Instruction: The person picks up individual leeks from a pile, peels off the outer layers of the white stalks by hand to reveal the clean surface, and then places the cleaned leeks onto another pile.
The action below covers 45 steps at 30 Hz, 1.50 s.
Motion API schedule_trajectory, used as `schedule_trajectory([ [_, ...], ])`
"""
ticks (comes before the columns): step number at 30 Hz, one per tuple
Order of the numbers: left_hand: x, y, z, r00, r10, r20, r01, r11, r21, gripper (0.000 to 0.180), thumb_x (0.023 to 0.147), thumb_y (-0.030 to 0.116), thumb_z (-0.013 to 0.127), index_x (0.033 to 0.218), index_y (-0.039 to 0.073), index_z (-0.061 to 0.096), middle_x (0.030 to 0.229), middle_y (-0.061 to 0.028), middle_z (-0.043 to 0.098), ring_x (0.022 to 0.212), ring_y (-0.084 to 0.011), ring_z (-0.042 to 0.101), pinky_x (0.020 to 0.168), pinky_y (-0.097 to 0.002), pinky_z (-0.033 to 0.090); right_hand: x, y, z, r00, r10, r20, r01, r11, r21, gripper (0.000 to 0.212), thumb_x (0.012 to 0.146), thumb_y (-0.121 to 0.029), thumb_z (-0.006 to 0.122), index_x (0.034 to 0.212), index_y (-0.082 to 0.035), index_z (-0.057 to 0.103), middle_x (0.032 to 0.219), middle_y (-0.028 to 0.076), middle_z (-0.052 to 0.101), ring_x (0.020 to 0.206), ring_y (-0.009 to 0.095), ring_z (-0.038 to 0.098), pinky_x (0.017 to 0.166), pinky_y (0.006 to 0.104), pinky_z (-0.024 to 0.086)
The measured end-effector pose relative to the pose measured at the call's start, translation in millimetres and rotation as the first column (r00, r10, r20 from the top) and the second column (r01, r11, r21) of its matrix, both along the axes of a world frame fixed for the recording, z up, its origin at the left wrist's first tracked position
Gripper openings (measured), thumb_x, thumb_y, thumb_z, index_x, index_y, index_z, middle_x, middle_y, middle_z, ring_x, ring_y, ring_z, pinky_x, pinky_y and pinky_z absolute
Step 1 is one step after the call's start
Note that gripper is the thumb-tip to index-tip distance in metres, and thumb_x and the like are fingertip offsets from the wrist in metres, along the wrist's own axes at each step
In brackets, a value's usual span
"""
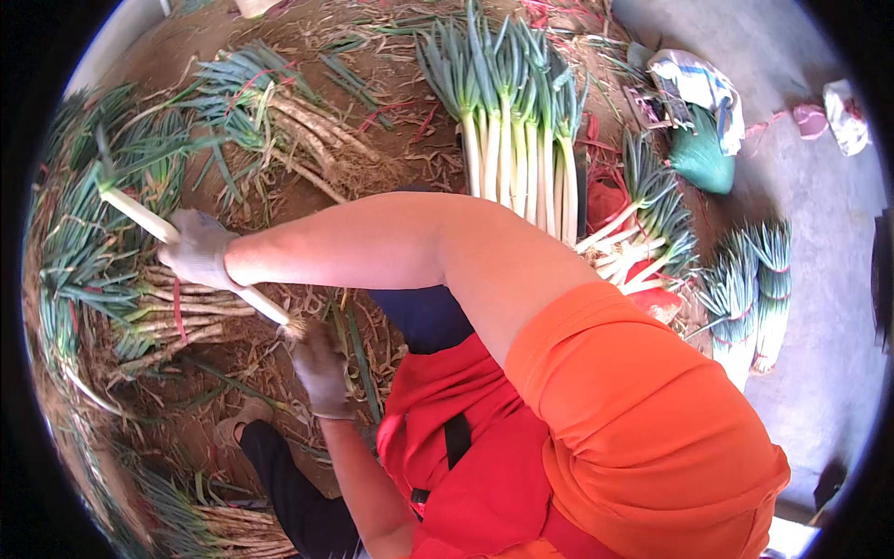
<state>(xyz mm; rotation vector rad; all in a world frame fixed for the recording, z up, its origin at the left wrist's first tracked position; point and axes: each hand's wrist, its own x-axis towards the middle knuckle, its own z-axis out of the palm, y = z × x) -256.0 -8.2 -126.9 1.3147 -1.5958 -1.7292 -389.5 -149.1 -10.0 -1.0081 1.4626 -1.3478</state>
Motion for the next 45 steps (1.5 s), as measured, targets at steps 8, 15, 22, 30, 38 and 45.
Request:
schedule_trajectory([
  [8,116.3,89.5,-221.0,0.781,-0.335,0.527,0.336,0.937,0.098,0.03,0.093,0.023,0.052,0.113,0.002,0.058,0.082,-0.0141,0.063,0.066,-0.0262,0.06,0.061,-0.0373,0.049,-200.1,-8.4,33.6,0.935,0.084,0.346,0.09,0.884,-0.459,0.009,0.09,-0.011,0.055,0.097,-0.006,0.055,0.081,0.012,0.062,0.063,0.018,0.063,0.052,0.0345,0.053],
  [15,105.5,47.1,-209.1,0.922,-0.06,0.382,-0.119,0.896,0.428,0.026,0.092,0.023,0.052,0.109,0.003,0.056,0.08,-0.0047,0.06,0.065,-0.015,0.056,0.058,-0.0303,0.047,-361.5,176.1,-3.3,0.703,-0.682,-0.201,0.628,0.729,-0.273,0.017,0.09,-0.023,0.054,0.084,-0.007,0.056,0.067,0.004,0.055,0.054,0.014,0.053,0.047,0.0287,0.043],
  [22,77.0,92.1,-199.1,0.954,-0.115,0.276,-0.05,0.849,0.525,0.028,0.091,0.021,0.052,0.111,0.002,0.056,0.084,-0.0071,0.062,0.071,-0.0173,0.057,0.063,-0.0319,0.048,-352.3,372.2,-278.4,0.379,-0.216,-0.9,0.845,0.477,0.242,0.036,0.087,-0.026,0.057,0.106,0.005,0.054,0.099,0.029,0.064,0.093,0.041,0.063,0.081,0.0452,0.049],
  [30,75.6,104.3,-205.9,0.94,-0.184,0.286,0.0,0.84,0.542,0.029,0.091,0.021,0.053,0.112,0.001,0.056,0.087,-0.0088,0.063,0.075,-0.0189,0.058,0.066,-0.0329,0.048,-327.7,367.3,-266.2,0.526,-0.262,-0.809,0.824,0.392,0.409,0.042,0.089,-0.03,0.059,0.116,0.002,0.053,0.1,0.025,0.064,0.094,0.04,0.062,0.083,0.0438,0.049],
  [38,63.6,81.2,-222.0,0.932,-0.211,0.295,0.011,0.83,0.558,0.031,0.09,0.021,0.053,0.113,-0.001,0.056,0.09,-0.0106,0.064,0.079,-0.0205,0.06,0.07,-0.0339,0.048,-367.7,398.9,-307.4,0.032,-0.708,-0.706,0.973,0.185,-0.141,0.023,0.095,-0.016,0.052,0.112,-0.001,0.053,0.076,0.003,0.056,0.053,0.012,0.054,0.045,0.0262,0.044],
  [45,53.9,74.1,-236.6,0.931,-0.219,0.292,0.017,0.825,0.565,0.033,0.089,0.02,0.054,0.113,-0.002,0.057,0.092,-0.0121,0.065,0.082,-0.0219,0.06,0.074,-0.0347,0.048,-326.6,421.5,-315.2,0.326,-0.281,-0.903,0.945,0.106,0.308,0.028,0.092,-0.034,0.053,0.1,-0.007,0.055,0.08,0.017,0.059,0.075,0.041,0.057,0.071,0.0454,0.048],
])
